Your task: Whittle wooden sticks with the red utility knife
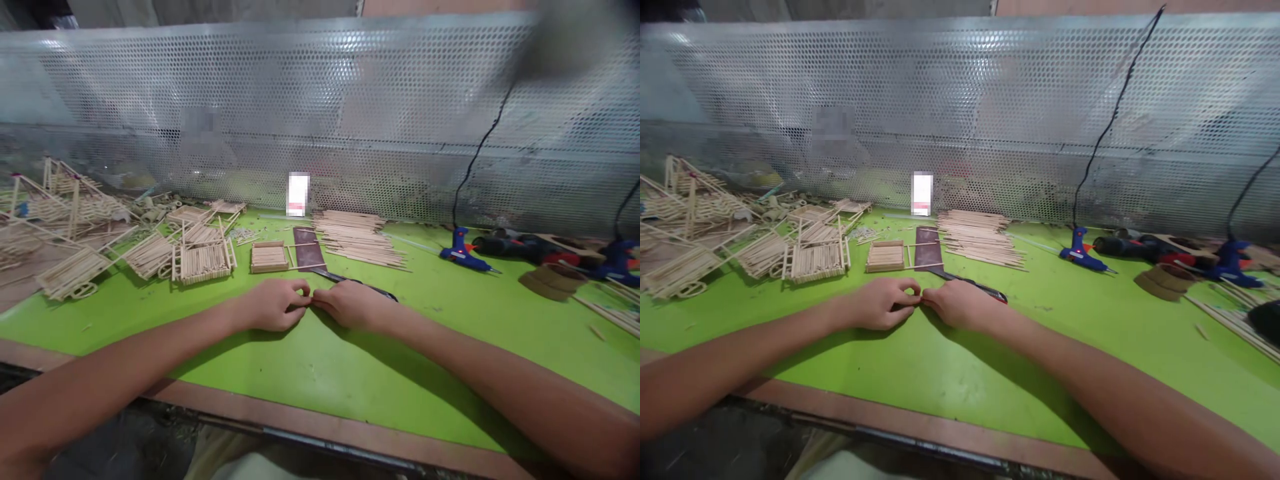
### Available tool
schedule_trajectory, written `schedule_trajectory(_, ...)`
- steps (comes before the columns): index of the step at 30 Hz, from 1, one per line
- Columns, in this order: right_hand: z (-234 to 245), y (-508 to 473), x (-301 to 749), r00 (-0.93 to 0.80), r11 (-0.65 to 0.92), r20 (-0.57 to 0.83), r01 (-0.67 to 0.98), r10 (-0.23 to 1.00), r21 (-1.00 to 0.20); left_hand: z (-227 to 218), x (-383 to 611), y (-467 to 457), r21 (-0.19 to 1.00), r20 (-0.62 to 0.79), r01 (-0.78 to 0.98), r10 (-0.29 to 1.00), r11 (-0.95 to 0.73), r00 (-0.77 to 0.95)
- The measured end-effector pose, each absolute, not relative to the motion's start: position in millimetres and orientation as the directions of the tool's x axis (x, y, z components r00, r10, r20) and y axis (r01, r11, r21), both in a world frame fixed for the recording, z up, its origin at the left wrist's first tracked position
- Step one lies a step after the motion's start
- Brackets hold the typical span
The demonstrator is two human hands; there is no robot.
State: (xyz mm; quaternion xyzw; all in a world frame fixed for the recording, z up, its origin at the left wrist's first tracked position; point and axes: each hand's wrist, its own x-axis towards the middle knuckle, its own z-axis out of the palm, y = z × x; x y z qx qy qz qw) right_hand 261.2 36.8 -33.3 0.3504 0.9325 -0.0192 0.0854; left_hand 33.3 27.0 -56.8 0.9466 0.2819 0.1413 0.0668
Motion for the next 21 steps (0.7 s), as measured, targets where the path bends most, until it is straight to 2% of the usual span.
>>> schedule_trajectory(7, -29.3, 34.1, 255.0, -0.717, 0.735, -0.180, 0.676, 0.673, 0.057, -54.0, 34.7, 23.9, 0.179, 0.205, 0.527, 0.556, -0.831, 0.806)
schedule_trajectory(16, -30.1, 38.7, 254.9, -0.741, 0.760, -0.187, 0.648, 0.645, 0.054, -53.7, 33.3, 28.9, 0.247, 0.199, 0.521, 0.569, -0.817, 0.798)
schedule_trajectory(21, -31.2, 41.1, 259.1, -0.742, 0.757, -0.175, 0.653, 0.647, 0.029, -57.0, 35.1, 26.4, 0.297, 0.241, 0.547, 0.616, -0.782, 0.750)
